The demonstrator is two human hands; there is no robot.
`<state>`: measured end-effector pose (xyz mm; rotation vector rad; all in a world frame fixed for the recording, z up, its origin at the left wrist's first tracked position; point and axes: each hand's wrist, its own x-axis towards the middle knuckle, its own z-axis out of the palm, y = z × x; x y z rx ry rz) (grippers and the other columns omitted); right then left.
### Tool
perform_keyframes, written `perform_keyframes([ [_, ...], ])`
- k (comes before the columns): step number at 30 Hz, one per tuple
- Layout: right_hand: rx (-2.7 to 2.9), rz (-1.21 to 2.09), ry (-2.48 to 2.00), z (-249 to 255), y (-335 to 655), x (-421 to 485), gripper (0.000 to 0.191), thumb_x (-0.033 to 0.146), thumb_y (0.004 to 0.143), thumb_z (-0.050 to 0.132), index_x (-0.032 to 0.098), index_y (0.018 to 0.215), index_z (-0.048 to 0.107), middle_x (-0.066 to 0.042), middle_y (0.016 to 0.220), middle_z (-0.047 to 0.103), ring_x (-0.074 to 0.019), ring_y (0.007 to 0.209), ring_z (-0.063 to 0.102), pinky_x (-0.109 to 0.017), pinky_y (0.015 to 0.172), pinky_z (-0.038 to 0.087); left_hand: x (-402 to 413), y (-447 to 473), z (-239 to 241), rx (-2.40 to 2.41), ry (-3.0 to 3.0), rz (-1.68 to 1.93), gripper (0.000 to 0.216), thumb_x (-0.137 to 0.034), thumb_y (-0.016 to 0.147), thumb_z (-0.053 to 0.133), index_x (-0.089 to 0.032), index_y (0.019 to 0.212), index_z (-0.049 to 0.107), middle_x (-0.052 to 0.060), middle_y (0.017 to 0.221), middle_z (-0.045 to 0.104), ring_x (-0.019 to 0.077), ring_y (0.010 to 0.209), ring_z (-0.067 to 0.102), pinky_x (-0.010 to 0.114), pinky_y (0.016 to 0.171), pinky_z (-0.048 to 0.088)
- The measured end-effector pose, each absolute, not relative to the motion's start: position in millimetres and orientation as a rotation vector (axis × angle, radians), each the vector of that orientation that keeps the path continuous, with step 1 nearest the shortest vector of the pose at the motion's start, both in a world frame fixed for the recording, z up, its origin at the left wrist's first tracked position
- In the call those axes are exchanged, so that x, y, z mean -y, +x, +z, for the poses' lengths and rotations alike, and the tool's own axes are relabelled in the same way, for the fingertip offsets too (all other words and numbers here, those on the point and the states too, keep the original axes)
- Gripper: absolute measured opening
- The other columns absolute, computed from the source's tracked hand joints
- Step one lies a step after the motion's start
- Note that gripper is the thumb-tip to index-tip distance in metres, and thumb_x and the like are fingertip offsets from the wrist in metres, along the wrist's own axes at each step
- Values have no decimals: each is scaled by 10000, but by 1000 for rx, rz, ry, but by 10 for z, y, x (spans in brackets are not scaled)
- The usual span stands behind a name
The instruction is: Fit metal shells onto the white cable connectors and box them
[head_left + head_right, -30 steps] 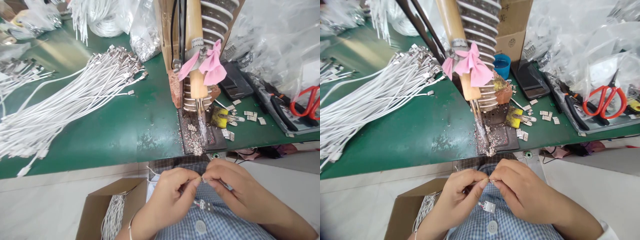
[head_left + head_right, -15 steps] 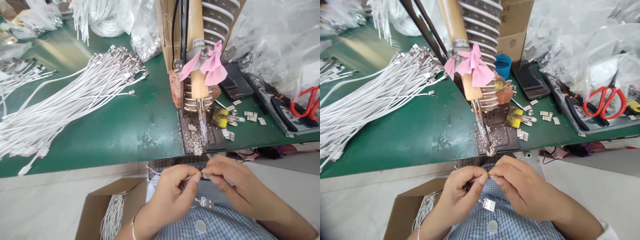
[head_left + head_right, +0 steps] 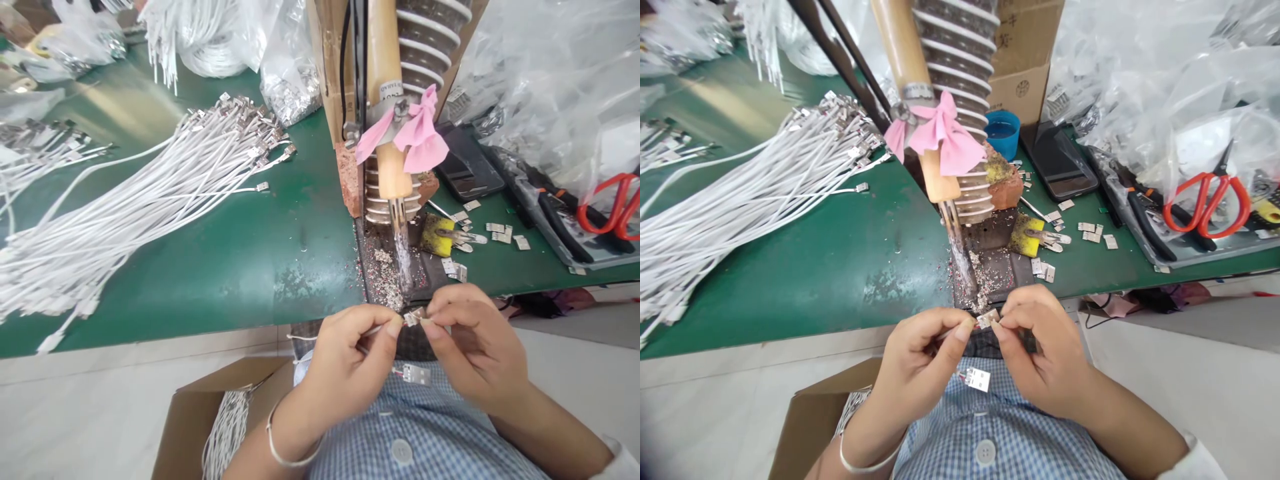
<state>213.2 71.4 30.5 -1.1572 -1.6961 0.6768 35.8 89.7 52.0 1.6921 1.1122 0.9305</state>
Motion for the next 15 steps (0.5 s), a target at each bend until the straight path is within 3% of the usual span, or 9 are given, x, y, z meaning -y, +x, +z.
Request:
perform_keyframes([
  [3,1720,605,-1150,331,2116,-750,190,59,839,563,226,929,575,-49,992,610,-184,902,628,-341,753,541,-912,367,532,-1123,1666,943,187,-148,916,526,-156,757,623,-37,578,533,68,492,419,183,455,345],
  [15,1699,579,-1155,384,2098,-778,242,50,843,568,258,966,574,-71,1031,599,-233,932,628,-406,778,551,-960,391,562,-1185,1631,920,184,-183,931,519,-152,780,619,-21,608,570,77,523,453,187,479,374],
])
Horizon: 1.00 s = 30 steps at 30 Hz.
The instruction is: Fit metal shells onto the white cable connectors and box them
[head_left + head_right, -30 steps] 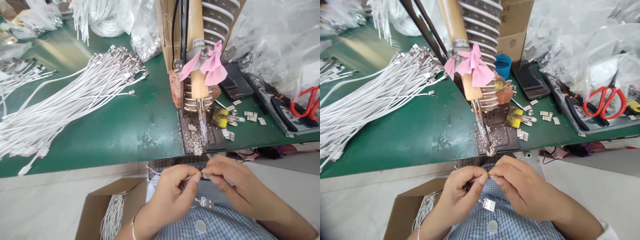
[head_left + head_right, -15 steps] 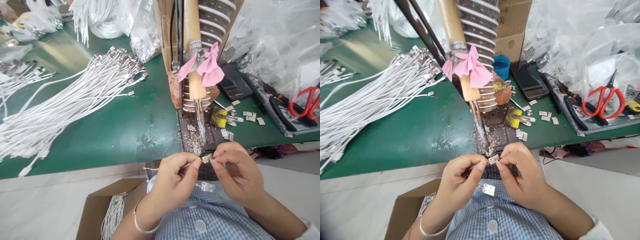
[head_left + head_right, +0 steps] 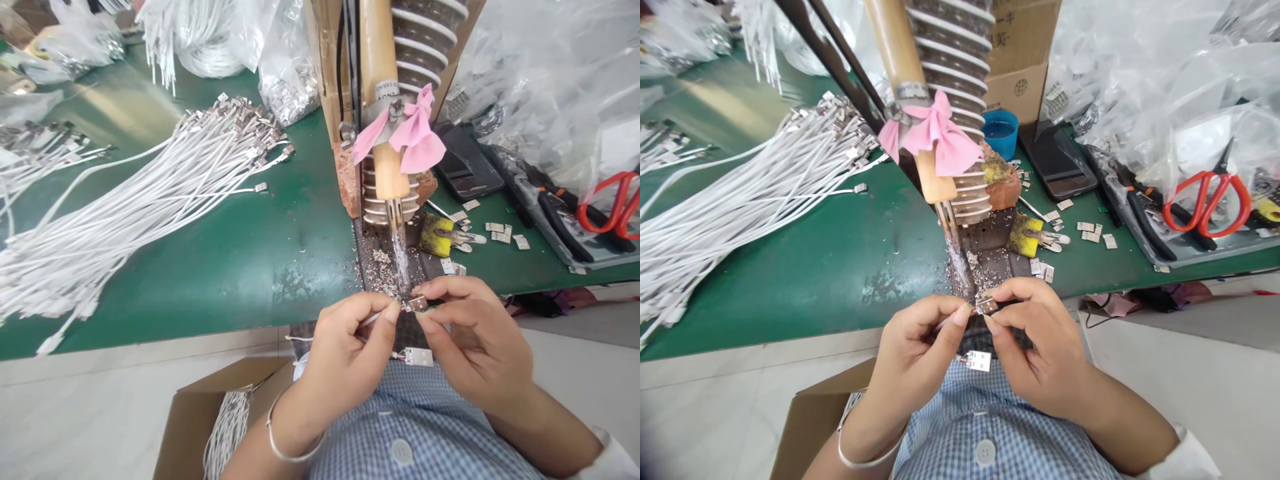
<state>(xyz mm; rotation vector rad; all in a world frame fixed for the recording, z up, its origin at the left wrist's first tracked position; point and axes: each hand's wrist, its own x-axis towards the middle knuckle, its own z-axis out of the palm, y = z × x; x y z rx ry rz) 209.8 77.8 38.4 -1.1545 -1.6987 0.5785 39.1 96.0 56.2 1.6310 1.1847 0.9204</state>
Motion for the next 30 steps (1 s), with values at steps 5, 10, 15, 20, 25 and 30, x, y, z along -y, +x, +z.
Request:
perform_keyframes([
  [5,1711,582,-1157,412,2091,-779,252,51,848,566,268,976,573,-79,1041,584,-247,950,618,-421,796,548,-958,388,577,-1166,1645,943,176,-165,930,523,-153,781,615,-27,614,565,70,529,450,178,485,375],
  [10,1696,613,-1173,433,2086,-776,250,63,858,559,280,981,574,-75,1047,580,-250,952,621,-437,807,542,-958,392,580,-1153,1645,954,179,-163,934,525,-155,782,617,-27,618,570,71,534,457,174,486,383],
  [15,1699,600,-1132,416,2094,-788,263,29,835,571,249,977,590,-71,1045,575,-233,953,627,-417,806,543,-952,398,585,-1158,1664,971,163,-150,926,541,-154,784,622,-26,615,580,68,526,463,168,484,391],
  [20,1687,568,-1099,384,2086,-820,241,40,815,592,241,948,602,-59,1009,587,-233,941,642,-407,802,558,-953,413,602,-1141,1712,1062,126,-123,898,575,-150,789,632,-31,602,591,61,497,471,159,455,381],
  [25,1688,550,-1080,380,2075,-838,247,28,796,595,233,934,599,-56,1004,584,-223,928,647,-390,800,556,-947,427,589,-1144,1647,1055,90,-128,897,575,-155,826,623,-36,585,566,58,465,444,154,420,351],
  [30,1690,579,-1075,377,2074,-816,260,6,801,582,227,938,586,-56,1019,563,-216,957,635,-376,833,550,-916,425,552,-1113,1506,1056,93,-149,897,576,-180,813,552,-83,517,443,46,409,359,138,373,271],
])
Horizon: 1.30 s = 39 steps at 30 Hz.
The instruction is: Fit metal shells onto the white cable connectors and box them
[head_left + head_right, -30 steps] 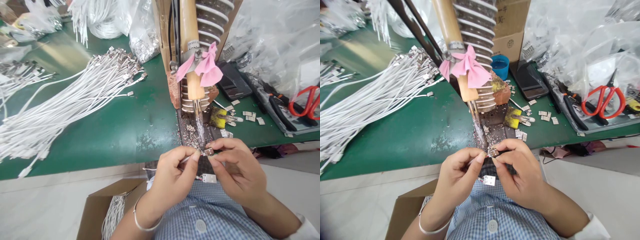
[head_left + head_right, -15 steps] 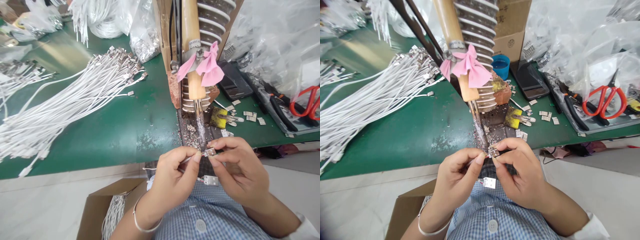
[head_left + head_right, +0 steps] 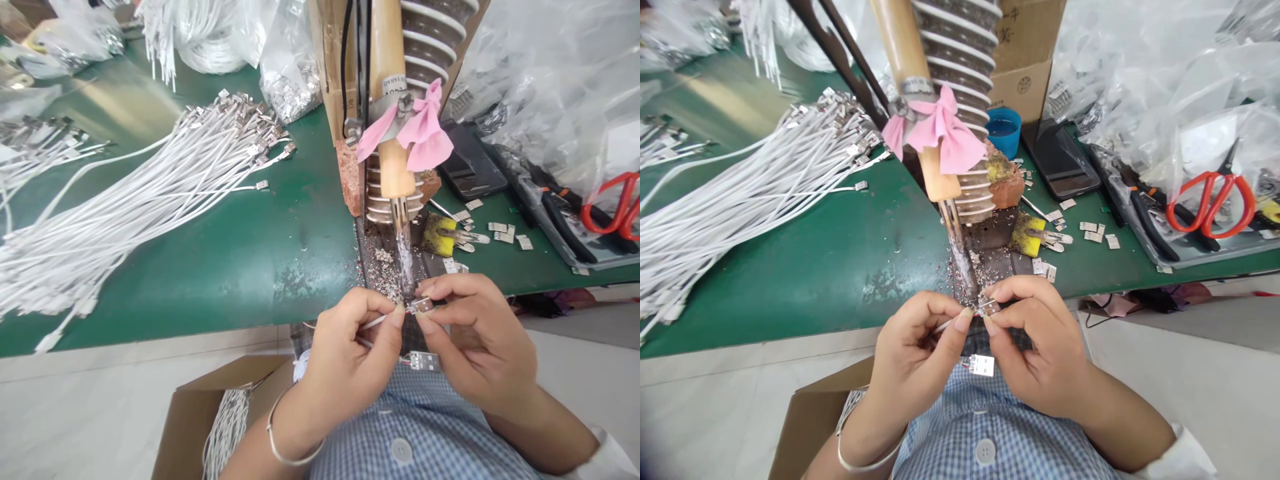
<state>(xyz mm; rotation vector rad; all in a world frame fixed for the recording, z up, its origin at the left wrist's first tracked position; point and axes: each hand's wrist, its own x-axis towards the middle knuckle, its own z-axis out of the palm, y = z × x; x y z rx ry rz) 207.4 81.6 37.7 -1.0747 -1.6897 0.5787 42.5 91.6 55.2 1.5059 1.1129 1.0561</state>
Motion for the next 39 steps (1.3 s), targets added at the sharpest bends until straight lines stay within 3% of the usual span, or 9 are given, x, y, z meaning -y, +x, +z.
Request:
perform_keyframes([
  [12,1736,614,-1061,367,2089,-745,244,-20,797,566,192,917,576,-38,1053,537,-157,982,608,-311,865,524,-901,415,539,-1110,1471,990,124,-136,893,556,-179,780,530,-99,508,394,42,412,321,143,385,234],
  [39,1704,733,-1159,359,2134,-740,169,69,835,578,230,890,579,-48,1031,620,-194,936,630,-360,789,544,-865,372,530,-1094,1474,972,123,-193,936,541,-186,814,544,-77,547,430,64,458,357,181,419,275],
])
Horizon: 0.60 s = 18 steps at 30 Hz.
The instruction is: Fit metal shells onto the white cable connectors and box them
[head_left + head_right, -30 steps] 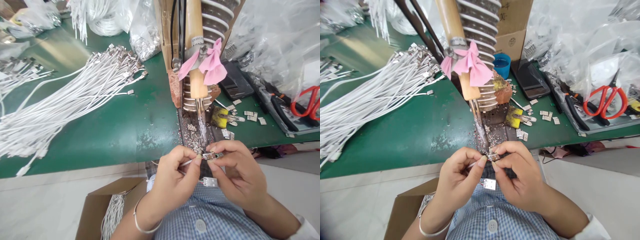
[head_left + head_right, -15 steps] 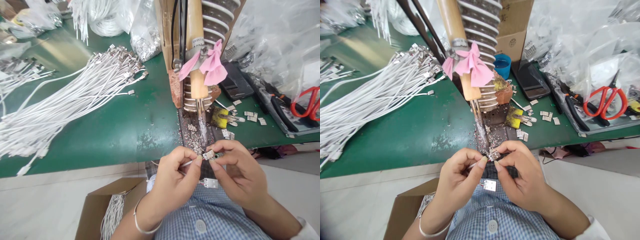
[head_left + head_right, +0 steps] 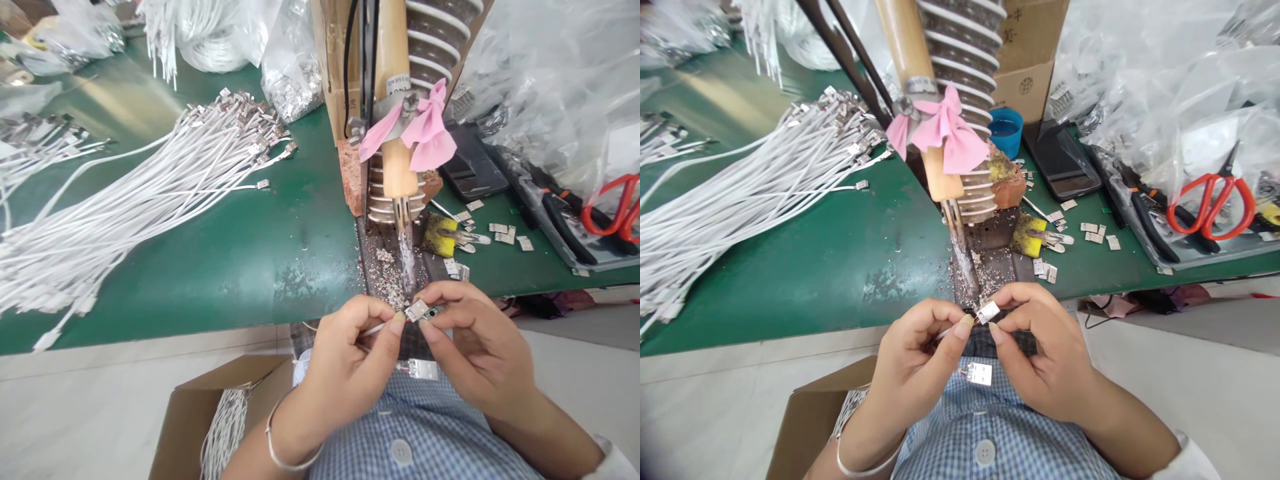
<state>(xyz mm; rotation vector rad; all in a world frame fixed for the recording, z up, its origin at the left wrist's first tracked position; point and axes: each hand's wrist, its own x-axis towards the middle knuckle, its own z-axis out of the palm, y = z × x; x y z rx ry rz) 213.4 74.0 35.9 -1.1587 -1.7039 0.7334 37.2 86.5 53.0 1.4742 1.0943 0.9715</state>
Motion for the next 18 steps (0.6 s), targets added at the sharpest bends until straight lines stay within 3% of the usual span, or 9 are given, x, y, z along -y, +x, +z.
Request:
perform_keyframes([
  [18,1692,752,-1180,328,2166,-692,151,86,841,582,227,892,572,-51,1037,621,-188,932,634,-343,797,544,-807,336,498,-1100,1493,910,126,-218,966,518,-189,846,542,-76,567,420,66,487,351,185,440,281],
])
